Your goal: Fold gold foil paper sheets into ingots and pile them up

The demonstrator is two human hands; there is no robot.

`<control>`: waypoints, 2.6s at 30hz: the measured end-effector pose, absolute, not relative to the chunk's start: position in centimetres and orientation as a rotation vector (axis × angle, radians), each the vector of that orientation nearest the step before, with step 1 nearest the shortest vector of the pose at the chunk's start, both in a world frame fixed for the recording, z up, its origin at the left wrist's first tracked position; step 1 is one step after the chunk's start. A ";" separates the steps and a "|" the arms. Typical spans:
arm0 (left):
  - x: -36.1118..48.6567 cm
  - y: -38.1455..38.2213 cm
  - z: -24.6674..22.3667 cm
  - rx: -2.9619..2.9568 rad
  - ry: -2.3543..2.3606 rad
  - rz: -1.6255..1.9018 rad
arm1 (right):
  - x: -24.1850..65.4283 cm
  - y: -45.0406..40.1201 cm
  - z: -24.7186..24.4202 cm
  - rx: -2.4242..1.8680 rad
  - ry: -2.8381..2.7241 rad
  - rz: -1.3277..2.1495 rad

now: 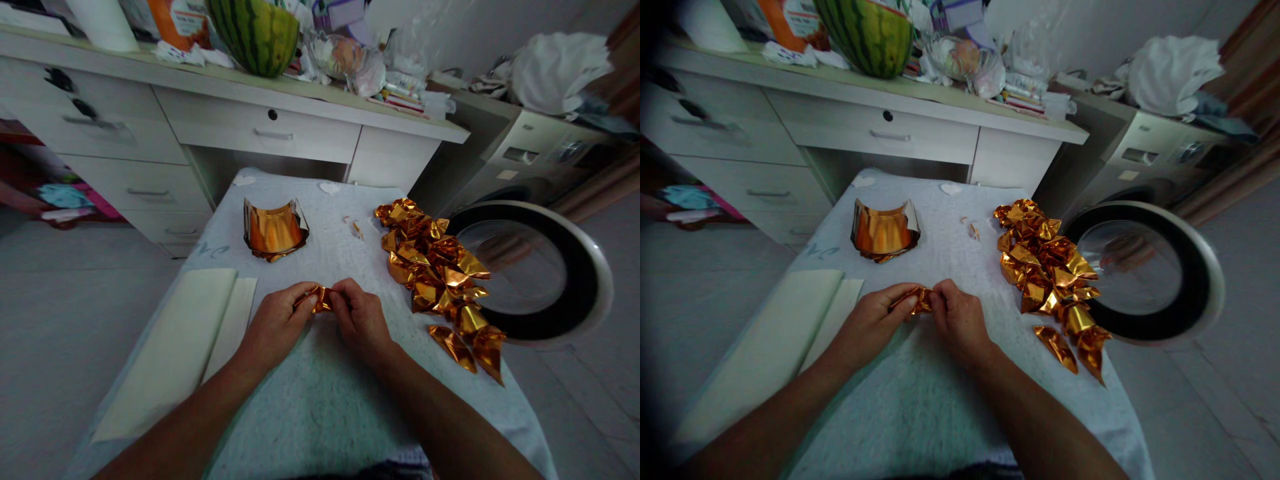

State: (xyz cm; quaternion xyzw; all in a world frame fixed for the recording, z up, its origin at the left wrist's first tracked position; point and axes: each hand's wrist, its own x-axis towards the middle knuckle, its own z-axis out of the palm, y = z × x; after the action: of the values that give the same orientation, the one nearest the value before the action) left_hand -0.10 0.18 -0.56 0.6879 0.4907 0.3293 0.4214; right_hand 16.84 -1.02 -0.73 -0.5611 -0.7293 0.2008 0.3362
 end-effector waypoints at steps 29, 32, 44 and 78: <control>0.1 -0.5 -0.3 1.886 1.224 0.842 | 16.7 -1.0 -1.2 -1.420 -1.887 0.449; 0.1 -0.6 -0.2 1.889 1.230 0.862 | 16.7 -0.9 -1.3 -1.416 -1.887 0.436; 0.0 -0.4 -0.6 1.680 1.197 0.866 | 16.7 -1.1 -0.9 -1.457 -1.834 0.513; -0.1 -0.3 -0.5 1.753 1.241 0.804 | 16.8 -1.1 -0.9 -1.406 -1.887 0.578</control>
State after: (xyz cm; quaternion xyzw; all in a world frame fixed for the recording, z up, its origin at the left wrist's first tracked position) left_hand -0.14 -0.28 -0.52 0.6968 0.4933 0.3193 0.4113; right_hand 16.82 -1.12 -0.93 -0.5432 -0.7291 0.2232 0.3515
